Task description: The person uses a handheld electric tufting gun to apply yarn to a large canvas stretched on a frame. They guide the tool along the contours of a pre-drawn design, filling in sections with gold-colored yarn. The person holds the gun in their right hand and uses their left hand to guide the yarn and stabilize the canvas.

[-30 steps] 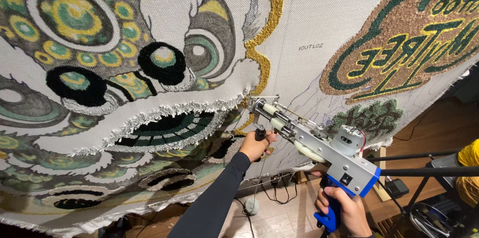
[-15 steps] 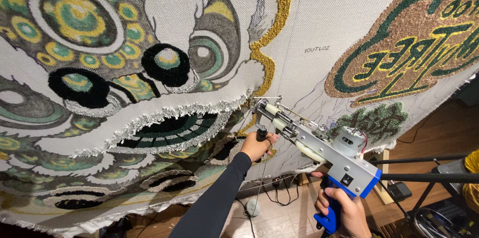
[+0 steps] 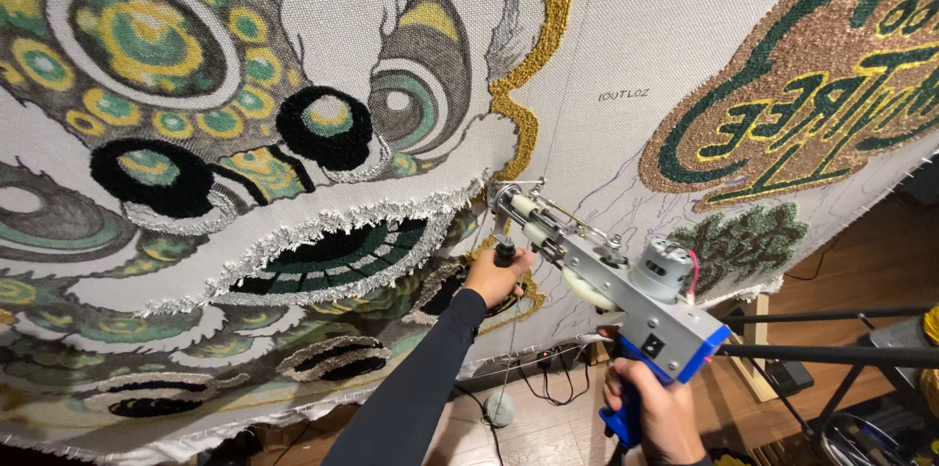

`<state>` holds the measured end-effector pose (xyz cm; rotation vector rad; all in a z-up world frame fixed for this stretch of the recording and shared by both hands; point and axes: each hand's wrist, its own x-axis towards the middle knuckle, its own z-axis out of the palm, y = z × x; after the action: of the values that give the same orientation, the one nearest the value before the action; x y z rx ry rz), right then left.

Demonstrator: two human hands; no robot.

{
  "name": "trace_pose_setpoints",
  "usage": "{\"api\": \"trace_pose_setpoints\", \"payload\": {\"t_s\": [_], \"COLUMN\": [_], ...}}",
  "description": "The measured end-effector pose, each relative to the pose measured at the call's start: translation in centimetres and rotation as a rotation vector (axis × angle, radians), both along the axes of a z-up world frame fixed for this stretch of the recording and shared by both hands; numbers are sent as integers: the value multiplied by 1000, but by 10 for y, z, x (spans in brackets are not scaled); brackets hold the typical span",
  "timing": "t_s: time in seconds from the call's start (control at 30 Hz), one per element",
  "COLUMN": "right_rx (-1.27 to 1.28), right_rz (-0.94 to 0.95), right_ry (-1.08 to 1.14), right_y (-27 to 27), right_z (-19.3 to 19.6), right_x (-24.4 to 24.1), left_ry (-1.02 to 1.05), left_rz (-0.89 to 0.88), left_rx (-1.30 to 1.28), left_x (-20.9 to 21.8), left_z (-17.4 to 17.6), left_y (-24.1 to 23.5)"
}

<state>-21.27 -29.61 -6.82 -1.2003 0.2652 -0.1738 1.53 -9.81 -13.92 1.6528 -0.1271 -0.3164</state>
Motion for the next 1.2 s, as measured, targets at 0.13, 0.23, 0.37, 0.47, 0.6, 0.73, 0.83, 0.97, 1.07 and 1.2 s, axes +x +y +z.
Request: {"api": "trace_pose_setpoints", "payload": {"t_s": [0.13, 0.23, 0.37, 0.47, 0.6, 0.73, 0.83, 0.97, 1.07, 1.2], "right_rx": [-204, -317, -524, -398, -259, -175, -235, -278, -460, -572], "right_rz": [-9, -53, -103, -96, -123, -138, -129, -111, -123, -115], "right_ry": [-131, -93, -200, -33, 5, 48, -15, -85, -173, -237], "right_y": [15, 27, 34, 36, 39, 41, 39, 35, 28, 20], "right_z": [-8, -13, -30, -45, -52, -46, -40, -36, -33, -28], "right_x": [12, 20, 27, 32, 35, 37, 36, 37, 36, 38], "left_ry": [-133, -352, -312, -287, -288, -329, -323, -304, -311, -329], "left_rz": [96, 238, 236, 270, 281, 248, 252, 236, 247, 257], "left_rx": [-25, 224, 346, 387, 406, 424, 411, 411, 400, 351], "left_x": [16, 20, 19, 16, 14, 14, 13, 13, 12, 14], "left_z": [-6, 2, 22, 35, 51, 59, 66, 74, 77, 79], "left_y": [17, 28, 40, 43, 45, 47, 45, 43, 41, 39]}}
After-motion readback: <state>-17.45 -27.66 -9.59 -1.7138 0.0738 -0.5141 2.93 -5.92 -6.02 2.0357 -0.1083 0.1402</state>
